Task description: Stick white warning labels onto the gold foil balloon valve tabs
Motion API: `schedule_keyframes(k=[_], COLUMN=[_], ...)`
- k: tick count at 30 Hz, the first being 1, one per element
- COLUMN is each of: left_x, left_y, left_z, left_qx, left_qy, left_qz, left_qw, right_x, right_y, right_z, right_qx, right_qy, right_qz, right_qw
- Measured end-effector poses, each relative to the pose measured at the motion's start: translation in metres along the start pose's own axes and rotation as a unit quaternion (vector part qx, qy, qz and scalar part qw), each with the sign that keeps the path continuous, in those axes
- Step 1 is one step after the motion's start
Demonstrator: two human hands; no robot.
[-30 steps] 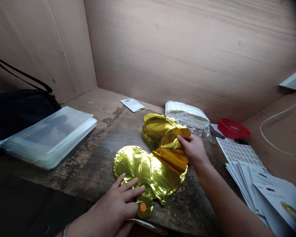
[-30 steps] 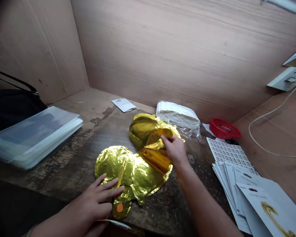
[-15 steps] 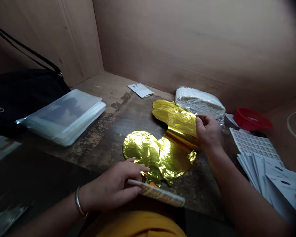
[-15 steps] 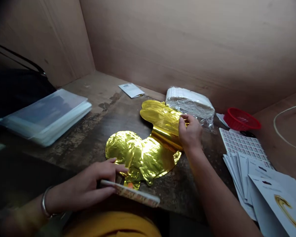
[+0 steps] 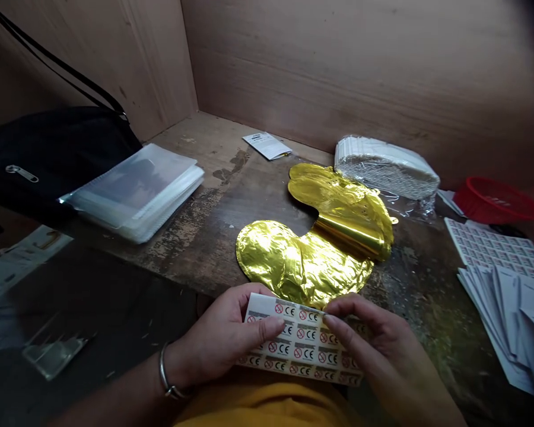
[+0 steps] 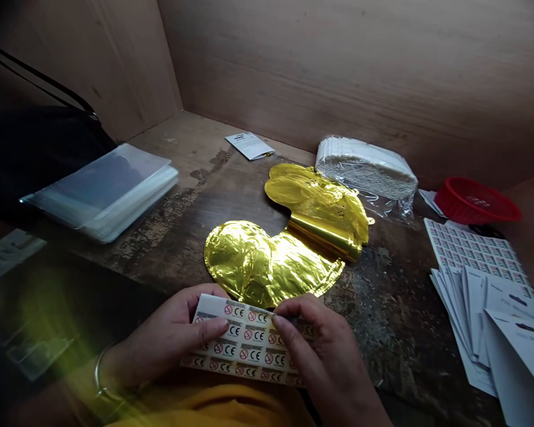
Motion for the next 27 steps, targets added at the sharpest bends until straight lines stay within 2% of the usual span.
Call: schedule_keyframes(k=[2,3,4,7,9,12,18,27], left_x=[-0.002,-0.003,-0.004,-0.005,-0.005,-0.006,-0.007,-0.006], left_y=[0.004,0.006,0.006,0.001,-0.006,-0.014,-0.01,0.001], left_z=[0.0,0.0,0.001,0.0,-0.002,-0.004,-0.004,-0.009], left_qx=[0.002,0.007,0.014,0.064,0.116,0.155,0.132,-0.015], left_qy=[-0.006,-0.015,-0.025,-0.047,-0.059,-0.062,-0.042,-0.02], left_qz=[0.021,0.026,0.024,-0.016,-0.05,-0.078,-0.088,-0.052], left_qw=[1.0,1.0,0.999,0.997,0.99,0.983,0.986,0.998], right_x=[-0.002,-0.004,-0.007,-0.019,-0.022,-0.018,-0.014,-0.025], right_y=[0.011,0.019,0.03,0.062,0.076,0.082,0.074,0.081], right_z=[0.001,0.003,0.006,0.007,-0.001,-0.014,-0.021,-0.022], right_qx=[-0.049,-0.089,-0.133,-0.226,-0.23,-0.205,-0.169,-0.216], right_qy=[-0.002,-0.024,-0.06,-0.172,-0.175,-0.139,-0.123,-0.19], right_qz=[0.047,0.086,0.134,0.266,0.309,0.313,0.299,0.354], right_qw=[0.998,0.992,0.98,0.921,0.906,0.917,0.931,0.89])
Point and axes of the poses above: each hand's wrist, its own x-axis towards the middle knuckle, its own z-axis out of the back of the hand, y = z × x, the point moved 8 cm from there along x, towards the middle knuckle
